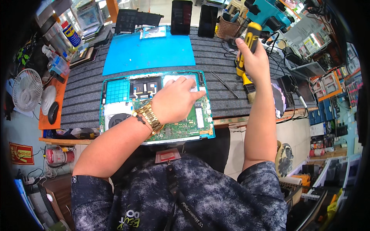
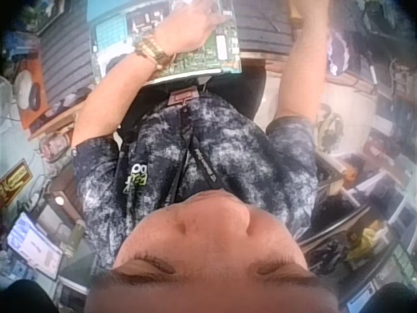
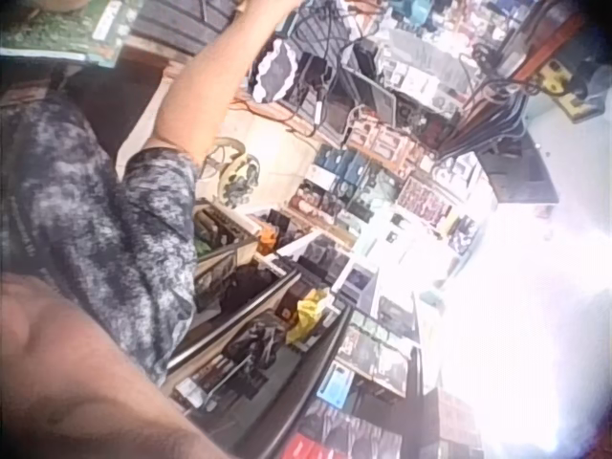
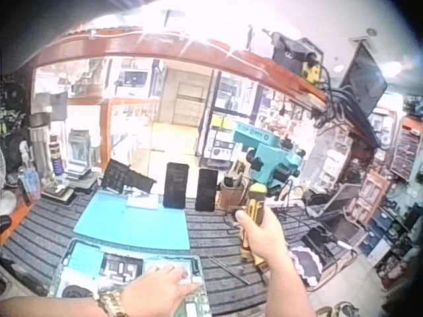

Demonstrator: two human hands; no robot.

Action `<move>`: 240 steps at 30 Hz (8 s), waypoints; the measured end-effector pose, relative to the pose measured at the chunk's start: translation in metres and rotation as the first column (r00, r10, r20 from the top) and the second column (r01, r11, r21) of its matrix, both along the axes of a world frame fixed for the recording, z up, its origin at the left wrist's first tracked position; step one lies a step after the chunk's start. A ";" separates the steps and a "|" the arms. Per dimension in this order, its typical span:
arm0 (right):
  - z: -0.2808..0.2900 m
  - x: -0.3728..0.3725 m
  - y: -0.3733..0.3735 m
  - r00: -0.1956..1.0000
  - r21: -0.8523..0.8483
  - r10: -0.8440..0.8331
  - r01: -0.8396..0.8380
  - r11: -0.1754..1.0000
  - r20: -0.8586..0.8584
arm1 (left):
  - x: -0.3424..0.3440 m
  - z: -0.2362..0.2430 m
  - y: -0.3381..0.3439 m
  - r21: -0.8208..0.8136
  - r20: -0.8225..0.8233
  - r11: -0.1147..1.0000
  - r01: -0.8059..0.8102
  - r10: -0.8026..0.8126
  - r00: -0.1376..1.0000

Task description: The person repairs a laptop by using a screwdriver and tweezers to secure internal components, brushes dust off a battery, and aligns the battery and a speaker within the laptop chassis.

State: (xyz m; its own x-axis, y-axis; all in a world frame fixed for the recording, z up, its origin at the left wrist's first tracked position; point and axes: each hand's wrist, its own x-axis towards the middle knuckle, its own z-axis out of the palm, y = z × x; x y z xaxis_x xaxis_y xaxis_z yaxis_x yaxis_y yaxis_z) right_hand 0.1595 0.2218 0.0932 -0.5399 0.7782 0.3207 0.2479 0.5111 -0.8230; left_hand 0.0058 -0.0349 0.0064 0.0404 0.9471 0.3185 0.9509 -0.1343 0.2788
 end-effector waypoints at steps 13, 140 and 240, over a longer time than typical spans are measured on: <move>-0.053 0.029 0.000 0.722 0.473 -0.279 -0.076 0.878 0.634 | -0.014 0.001 0.010 0.026 0.106 0.998 0.051 -0.053 0.993; -0.042 0.002 0.027 0.932 0.053 0.245 -0.239 0.969 -0.267 | -0.001 0.012 0.026 -0.085 0.232 0.995 0.042 -0.021 0.972; -0.055 -0.046 -0.046 0.716 -0.011 0.445 -0.534 0.846 -0.538 | 0.010 0.010 0.014 -0.085 0.171 0.996 0.015 0.000 0.985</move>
